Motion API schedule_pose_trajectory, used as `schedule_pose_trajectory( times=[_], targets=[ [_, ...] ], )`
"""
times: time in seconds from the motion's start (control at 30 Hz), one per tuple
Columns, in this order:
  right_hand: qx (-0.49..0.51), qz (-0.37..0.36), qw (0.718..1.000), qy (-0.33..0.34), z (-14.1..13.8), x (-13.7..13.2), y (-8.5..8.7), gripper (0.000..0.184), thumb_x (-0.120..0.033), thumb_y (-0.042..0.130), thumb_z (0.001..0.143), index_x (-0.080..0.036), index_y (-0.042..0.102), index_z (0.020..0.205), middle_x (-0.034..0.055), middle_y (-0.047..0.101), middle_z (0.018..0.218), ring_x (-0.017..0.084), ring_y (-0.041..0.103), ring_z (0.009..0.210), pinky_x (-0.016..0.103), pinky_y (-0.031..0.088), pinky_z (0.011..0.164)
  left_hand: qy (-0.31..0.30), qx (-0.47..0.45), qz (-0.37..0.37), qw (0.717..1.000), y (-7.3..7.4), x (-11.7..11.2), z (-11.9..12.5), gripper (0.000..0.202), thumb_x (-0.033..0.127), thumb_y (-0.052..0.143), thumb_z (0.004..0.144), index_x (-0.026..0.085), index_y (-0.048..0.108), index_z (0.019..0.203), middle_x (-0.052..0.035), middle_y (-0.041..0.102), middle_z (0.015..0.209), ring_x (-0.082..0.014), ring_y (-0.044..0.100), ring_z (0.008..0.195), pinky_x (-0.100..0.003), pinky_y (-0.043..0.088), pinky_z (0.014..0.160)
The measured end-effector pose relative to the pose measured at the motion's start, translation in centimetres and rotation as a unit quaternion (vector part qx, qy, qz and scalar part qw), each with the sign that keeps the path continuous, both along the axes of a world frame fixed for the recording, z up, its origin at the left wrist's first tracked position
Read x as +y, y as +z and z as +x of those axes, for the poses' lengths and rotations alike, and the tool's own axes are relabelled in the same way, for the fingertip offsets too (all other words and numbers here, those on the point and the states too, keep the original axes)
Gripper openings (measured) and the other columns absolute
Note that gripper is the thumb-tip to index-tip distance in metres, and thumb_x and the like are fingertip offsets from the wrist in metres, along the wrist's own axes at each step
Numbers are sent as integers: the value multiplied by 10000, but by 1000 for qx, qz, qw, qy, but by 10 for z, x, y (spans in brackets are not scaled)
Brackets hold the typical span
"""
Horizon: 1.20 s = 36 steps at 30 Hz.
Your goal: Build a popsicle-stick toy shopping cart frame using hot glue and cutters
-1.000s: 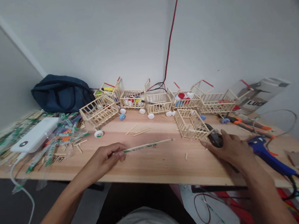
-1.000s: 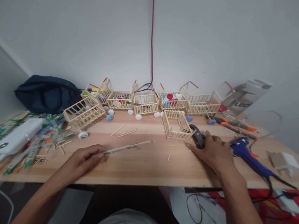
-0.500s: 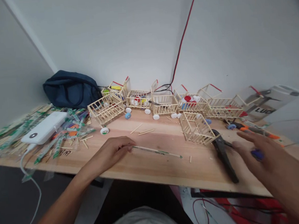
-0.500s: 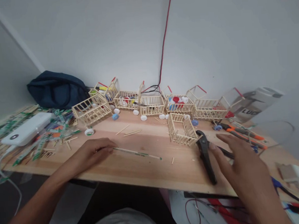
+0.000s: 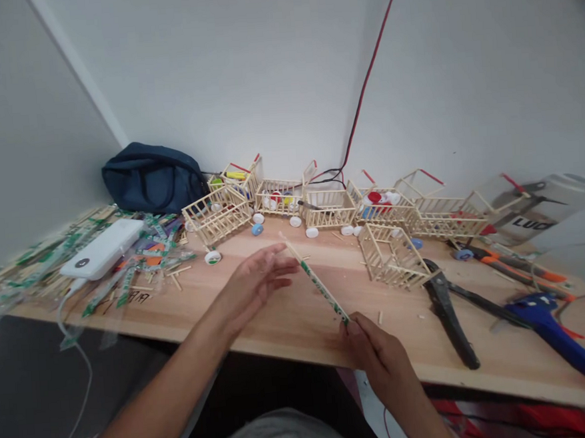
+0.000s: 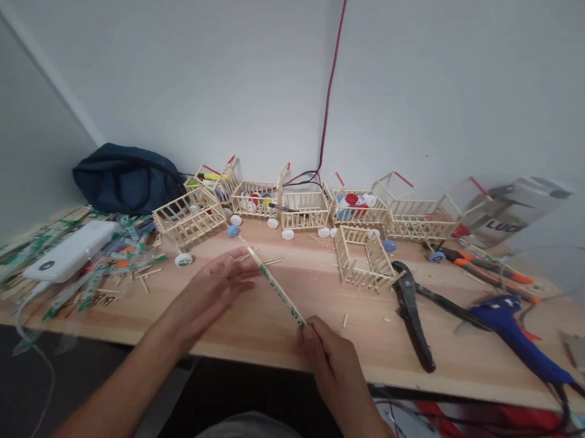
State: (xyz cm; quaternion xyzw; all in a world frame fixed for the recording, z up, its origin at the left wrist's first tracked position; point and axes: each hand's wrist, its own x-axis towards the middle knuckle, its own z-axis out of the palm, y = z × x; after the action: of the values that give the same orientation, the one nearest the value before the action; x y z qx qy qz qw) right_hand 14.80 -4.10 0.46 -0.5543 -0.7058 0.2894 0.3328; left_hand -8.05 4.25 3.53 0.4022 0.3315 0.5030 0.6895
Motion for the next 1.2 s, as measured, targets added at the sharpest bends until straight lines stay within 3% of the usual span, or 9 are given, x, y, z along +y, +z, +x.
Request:
schedule_pose_trajectory(
  times=[0.13, 0.3, 0.4, 0.53, 0.73, 0.87, 0.93, 1.07, 1.2],
  targets=[
    [22, 0, 1000, -3, -8, -1, -3, 390, -442, 338, 978, -208, 517, 723, -24, 509, 601, 126, 486, 561, 223, 357, 535, 2, -124, -36, 992, 0, -8, 28, 360, 419, 630, 868, 149, 612, 1106, -117, 719, 999, -229, 673, 977, -370, 486, 894],
    [48, 2, 999, -16, -26, -4, -7, 386, -430, 313, 987, -216, 487, 717, -35, 488, 552, 124, 463, 514, 230, 341, 519, 59, -174, 24, 983, 8, -14, 54, 218, 347, 588, 901, 148, 591, 812, 18, 570, 617, -136, 612, 669, -287, 481, 766],
    [74, 11, 997, -33, -40, -2, -7, 397, -444, 306, 982, -226, 470, 693, -21, 503, 555, 135, 479, 510, 237, 359, 505, 92, -149, 36, 984, 4, -28, 71, 313, 407, 558, 913, 153, 559, 730, 15, 546, 585, -134, 588, 640, -268, 466, 717],
    [103, 25, 994, -30, -50, 5, 0, 406, -457, 294, 972, -225, 569, 784, 37, 612, 675, 180, 592, 665, 259, 446, 612, 60, -91, -3, 994, -5, -46, 83, 359, 439, 543, 911, 155, 538, 691, -10, 569, 584, -144, 592, 637, -247, 452, 642],
    [5, -68, 995, 78, -18, 11, 30, 436, -483, 379, 957, -201, 626, 735, 19, 631, 665, 148, 568, 619, 248, 416, 588, 41, 17, 21, 999, -2, -38, 51, 332, 464, 538, 893, 171, 522, 738, 48, 470, 471, -112, 506, 505, -221, 416, 571],
    [53, -22, 997, -47, 5, 14, 42, 424, -551, 477, 900, -196, 699, 965, 27, 651, 750, 131, 552, 597, 236, 411, 541, -140, 219, 76, 963, 4, -49, 35, 419, 506, 440, 934, 149, 559, 751, 61, 417, 467, -69, 355, 427, -190, 279, 464],
    [105, -25, 993, -45, 5, 14, 43, 420, -556, 504, 889, -189, 704, 933, 15, 613, 699, 113, 510, 543, 226, 384, 492, -227, 268, 106, 930, 5, -59, 35, 433, 507, 417, 946, 140, 584, 788, 55, 430, 522, -61, 359, 454, -184, 271, 471],
    [175, -43, 984, -9, -7, 17, 51, 422, -527, 478, 921, -181, 663, 768, -21, 507, 546, 97, 450, 465, 222, 344, 446, -259, 265, 117, 921, 8, -70, 40, 455, 513, 363, 967, 141, 581, 822, 56, 401, 570, -58, 338, 492, -183, 275, 497],
    [202, 18, 972, -116, 33, 14, 40, 353, -476, 532, 915, -197, 630, 722, -19, 510, 559, 103, 473, 498, 239, 367, 485, -275, 285, 142, 907, 13, -71, 34, 473, 510, 345, 973, 143, 579, 789, 43, 421, 600, -67, 382, 538, -188, 301, 533]
  ],
)
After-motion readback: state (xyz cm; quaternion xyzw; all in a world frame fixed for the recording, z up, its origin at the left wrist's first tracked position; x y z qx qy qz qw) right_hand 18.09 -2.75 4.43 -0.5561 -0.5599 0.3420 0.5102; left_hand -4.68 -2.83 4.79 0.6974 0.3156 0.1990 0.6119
